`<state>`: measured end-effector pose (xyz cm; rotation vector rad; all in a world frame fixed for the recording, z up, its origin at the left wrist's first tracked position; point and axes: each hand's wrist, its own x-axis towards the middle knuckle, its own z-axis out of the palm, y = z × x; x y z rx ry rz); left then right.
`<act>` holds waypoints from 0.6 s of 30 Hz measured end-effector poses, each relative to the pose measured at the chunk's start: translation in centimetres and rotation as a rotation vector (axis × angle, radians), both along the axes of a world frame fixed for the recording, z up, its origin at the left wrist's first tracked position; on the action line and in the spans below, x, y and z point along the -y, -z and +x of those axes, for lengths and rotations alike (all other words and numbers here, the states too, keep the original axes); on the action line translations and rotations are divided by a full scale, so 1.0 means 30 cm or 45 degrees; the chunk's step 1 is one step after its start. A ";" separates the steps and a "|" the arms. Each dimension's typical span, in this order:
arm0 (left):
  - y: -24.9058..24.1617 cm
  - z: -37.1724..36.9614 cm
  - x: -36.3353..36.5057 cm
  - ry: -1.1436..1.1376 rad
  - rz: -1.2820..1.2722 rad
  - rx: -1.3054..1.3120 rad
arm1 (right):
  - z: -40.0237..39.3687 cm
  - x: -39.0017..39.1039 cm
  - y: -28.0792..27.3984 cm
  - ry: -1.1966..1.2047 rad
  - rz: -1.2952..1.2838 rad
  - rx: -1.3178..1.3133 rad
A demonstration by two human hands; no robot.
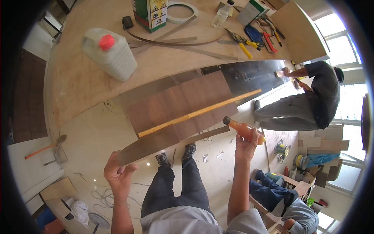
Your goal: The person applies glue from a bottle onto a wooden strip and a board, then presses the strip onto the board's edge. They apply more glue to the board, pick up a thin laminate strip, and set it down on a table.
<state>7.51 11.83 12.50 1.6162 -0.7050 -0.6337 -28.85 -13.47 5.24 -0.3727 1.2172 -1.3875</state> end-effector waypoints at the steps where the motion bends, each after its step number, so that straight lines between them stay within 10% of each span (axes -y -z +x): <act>1: -0.006 -0.006 0.011 0.007 0.018 0.032 | 0.004 0.001 -0.002 -0.012 -0.007 0.018; 18: 0.049 -0.033 -0.001 0.083 0.208 0.180 | 0.108 -0.056 0.042 -0.174 0.093 0.010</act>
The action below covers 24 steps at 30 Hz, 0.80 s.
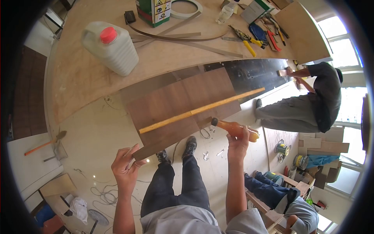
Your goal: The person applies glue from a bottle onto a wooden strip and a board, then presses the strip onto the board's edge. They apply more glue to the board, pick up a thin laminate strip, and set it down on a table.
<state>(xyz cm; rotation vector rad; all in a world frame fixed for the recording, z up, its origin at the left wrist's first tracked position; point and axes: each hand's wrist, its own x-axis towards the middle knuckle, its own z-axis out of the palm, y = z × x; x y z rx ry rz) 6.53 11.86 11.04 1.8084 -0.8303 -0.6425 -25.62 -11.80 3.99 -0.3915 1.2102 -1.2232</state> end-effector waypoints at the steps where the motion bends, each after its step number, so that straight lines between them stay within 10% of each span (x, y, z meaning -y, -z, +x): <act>1: 0.010 -0.002 0.002 0.000 -0.029 0.011 | 0.010 -0.001 0.005 0.009 -0.021 -0.083; 24: 0.006 -0.010 0.031 0.114 -0.060 0.150 | 0.209 -0.019 0.016 -0.582 -0.632 -1.447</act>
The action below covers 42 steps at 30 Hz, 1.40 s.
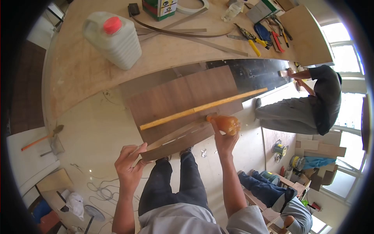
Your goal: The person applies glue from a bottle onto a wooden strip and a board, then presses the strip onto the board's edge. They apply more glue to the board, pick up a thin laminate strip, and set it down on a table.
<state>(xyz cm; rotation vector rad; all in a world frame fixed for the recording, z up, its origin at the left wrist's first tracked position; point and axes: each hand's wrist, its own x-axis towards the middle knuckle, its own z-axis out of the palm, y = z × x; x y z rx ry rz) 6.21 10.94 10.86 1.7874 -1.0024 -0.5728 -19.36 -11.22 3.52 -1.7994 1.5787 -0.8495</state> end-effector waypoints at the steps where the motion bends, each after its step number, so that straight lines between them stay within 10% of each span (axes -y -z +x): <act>1: -0.008 0.002 0.006 -0.012 0.027 -0.002 | 0.004 0.016 0.000 0.050 0.012 0.036; 42: 0.060 0.024 0.007 -0.029 0.075 -0.105 | 0.051 -0.036 -0.017 -0.037 -0.109 -0.022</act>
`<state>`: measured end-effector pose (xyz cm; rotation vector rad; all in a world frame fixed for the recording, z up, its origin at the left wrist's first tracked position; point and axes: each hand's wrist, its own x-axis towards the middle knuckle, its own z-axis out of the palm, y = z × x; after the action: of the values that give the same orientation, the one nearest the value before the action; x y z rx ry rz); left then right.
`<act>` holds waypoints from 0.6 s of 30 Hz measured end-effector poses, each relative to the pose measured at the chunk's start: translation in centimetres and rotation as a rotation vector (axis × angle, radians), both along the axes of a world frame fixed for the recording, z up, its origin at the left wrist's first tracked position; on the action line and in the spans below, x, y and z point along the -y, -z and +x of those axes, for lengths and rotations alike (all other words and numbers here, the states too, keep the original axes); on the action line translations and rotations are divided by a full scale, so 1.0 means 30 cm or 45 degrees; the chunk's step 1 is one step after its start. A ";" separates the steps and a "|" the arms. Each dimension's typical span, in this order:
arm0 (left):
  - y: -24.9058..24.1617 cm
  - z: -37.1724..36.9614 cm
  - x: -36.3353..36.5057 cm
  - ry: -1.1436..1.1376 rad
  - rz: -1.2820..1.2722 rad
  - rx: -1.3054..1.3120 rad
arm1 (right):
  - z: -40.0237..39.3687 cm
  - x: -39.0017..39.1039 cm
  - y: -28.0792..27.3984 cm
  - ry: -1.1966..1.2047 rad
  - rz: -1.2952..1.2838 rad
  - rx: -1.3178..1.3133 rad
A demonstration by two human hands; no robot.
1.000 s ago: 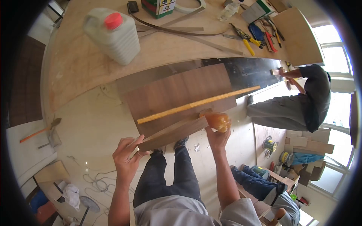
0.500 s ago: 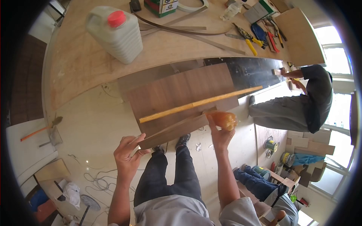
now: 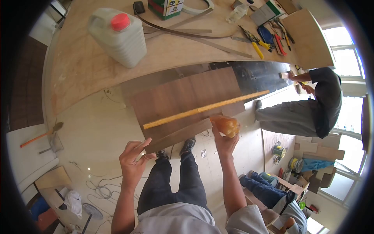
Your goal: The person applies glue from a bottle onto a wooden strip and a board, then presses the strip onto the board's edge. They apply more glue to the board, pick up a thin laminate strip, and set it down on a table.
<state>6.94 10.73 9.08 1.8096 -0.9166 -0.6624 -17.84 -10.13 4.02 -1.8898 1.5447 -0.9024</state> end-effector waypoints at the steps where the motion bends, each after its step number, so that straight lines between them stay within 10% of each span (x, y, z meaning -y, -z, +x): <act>1: -0.003 -0.003 -0.002 -0.016 0.021 -0.037 | -0.001 -0.003 0.003 -0.002 0.003 -0.008; 18: 0.024 0.000 -0.028 -0.035 0.080 -0.086 | -0.052 0.087 0.014 0.056 -0.096 -0.071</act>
<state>6.94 11.56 8.36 1.8407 -0.8326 -0.7378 -19.40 -12.75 3.61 -1.9557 1.6122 -0.9466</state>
